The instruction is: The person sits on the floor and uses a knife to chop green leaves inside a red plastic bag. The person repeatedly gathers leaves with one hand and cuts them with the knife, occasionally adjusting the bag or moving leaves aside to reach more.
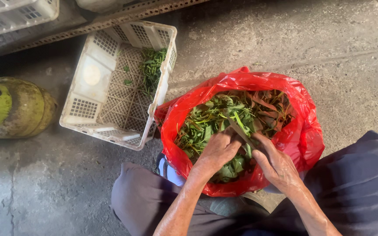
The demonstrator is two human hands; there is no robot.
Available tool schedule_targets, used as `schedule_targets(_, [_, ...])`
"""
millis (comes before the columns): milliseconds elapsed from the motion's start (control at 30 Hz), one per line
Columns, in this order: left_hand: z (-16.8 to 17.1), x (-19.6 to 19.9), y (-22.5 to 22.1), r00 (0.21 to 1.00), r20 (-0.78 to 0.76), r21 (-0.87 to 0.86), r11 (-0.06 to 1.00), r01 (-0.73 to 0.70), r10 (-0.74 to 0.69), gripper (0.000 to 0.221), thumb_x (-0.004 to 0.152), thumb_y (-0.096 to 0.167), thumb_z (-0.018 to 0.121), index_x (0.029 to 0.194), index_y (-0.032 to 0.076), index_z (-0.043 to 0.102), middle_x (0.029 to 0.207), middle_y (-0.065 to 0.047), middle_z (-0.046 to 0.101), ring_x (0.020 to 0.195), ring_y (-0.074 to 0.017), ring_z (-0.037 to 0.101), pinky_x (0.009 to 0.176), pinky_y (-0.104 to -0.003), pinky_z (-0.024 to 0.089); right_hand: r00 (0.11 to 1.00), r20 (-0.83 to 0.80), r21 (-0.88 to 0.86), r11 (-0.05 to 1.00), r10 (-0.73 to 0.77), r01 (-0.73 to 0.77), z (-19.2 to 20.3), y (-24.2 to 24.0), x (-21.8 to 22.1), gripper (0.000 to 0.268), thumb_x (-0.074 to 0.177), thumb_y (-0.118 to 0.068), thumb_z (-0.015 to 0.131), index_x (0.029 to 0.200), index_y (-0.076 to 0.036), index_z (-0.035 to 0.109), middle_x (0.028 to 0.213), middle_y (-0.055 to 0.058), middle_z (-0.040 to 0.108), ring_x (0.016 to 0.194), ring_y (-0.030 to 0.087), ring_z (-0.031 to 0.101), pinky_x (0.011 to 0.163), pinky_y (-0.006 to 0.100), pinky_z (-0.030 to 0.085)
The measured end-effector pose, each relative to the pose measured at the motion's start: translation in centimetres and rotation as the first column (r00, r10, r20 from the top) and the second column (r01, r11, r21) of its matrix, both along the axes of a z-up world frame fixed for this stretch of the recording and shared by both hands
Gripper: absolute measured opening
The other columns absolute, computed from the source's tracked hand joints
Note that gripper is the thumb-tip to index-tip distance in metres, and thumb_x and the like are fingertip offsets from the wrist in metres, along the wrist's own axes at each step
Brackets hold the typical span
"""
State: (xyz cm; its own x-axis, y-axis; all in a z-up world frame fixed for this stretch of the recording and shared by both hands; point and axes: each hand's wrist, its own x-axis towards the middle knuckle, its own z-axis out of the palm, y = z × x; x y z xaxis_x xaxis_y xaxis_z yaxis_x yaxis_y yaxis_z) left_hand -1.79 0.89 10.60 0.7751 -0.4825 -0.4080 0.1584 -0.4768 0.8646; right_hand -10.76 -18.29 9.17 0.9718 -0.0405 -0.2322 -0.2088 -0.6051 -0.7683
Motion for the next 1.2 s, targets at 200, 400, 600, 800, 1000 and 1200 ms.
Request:
schedule_targets(200, [-5.1,-0.6,-0.1,0.885,0.462,-0.095,0.989,0.116,-0.06,0.027,0.104,0.025,0.047,0.114,0.003,0.058,0.105,-0.021,0.066,0.095,-0.0383,0.066,0.08,-0.046,0.053,1.0,0.01,-0.05,0.999,0.016,-0.015,1.0,0.5,0.0,0.056,0.096,-0.033,0.055,0.147,-0.013,0.044,0.095,0.02,0.075,0.093,0.035,0.076,0.078,0.043,0.056])
schedule_targets(400, [-5.5,-1.5,-0.2,0.96,0.271,-0.156,0.981,0.118,-0.072,0.026,0.101,0.022,0.047,0.113,0.0,0.057,0.103,-0.022,0.065,0.094,-0.0397,0.065,0.079,-0.048,0.052,1.0,0.009,-0.017,1.0,0.001,-0.001,1.4,0.9,0.1,0.054,0.096,-0.031,0.055,0.146,-0.013,0.045,0.088,0.019,0.074,0.085,0.033,0.077,0.074,0.041,0.056])
schedule_targets(600, [-0.2,-1.6,-0.1,0.991,0.018,-0.113,0.985,0.13,-0.129,0.031,0.1,0.028,0.044,0.112,0.003,0.057,0.092,-0.018,0.067,0.083,-0.0318,0.068,0.073,-0.047,0.054,1.0,0.007,0.04,0.999,-0.015,0.015,1.0,0.6,0.4,0.052,0.098,-0.033,0.053,0.145,-0.013,0.046,0.09,0.015,0.074,0.079,0.027,0.076,0.07,0.038,0.056])
schedule_targets(800, [3.5,-1.6,0.4,0.977,-0.093,-0.132,0.975,0.177,-0.19,0.03,0.096,0.032,0.047,0.099,0.004,0.058,0.075,-0.011,0.067,0.07,-0.0232,0.072,0.072,-0.041,0.055,0.973,-0.228,0.499,0.855,-0.026,0.14,1.2,-0.3,1.0,0.052,0.101,-0.039,0.048,0.144,-0.01,0.051,0.092,0.001,0.062,0.075,0.01,0.054,0.062,0.027,0.046])
schedule_targets(1000, [3.5,-1.1,1.1,0.955,-0.034,-0.167,0.944,0.286,-0.295,0.033,0.094,0.037,0.045,0.092,0.007,0.059,0.072,-0.01,0.066,0.066,-0.0212,0.071,0.067,-0.039,0.055,0.989,-0.147,0.546,0.833,-0.015,0.094,1.1,-0.3,1.2,0.047,0.106,-0.039,0.048,0.14,-0.007,0.055,0.092,-0.001,0.058,0.078,0.006,0.051,0.066,0.023,0.043])
schedule_targets(1200, [2.8,-1.0,1.7,0.96,-0.042,-0.056,0.96,0.276,-0.278,0.035,0.096,0.036,0.045,0.086,0.006,0.06,0.069,-0.01,0.066,0.063,-0.0216,0.07,0.064,-0.042,0.052,0.952,-0.24,0.386,0.882,-0.187,0.271,1.3,-1.7,2.2,0.048,0.102,-0.038,0.048,0.141,-0.011,0.055,0.08,0.0,0.057,0.062,0.009,0.048,0.053,0.026,0.039])
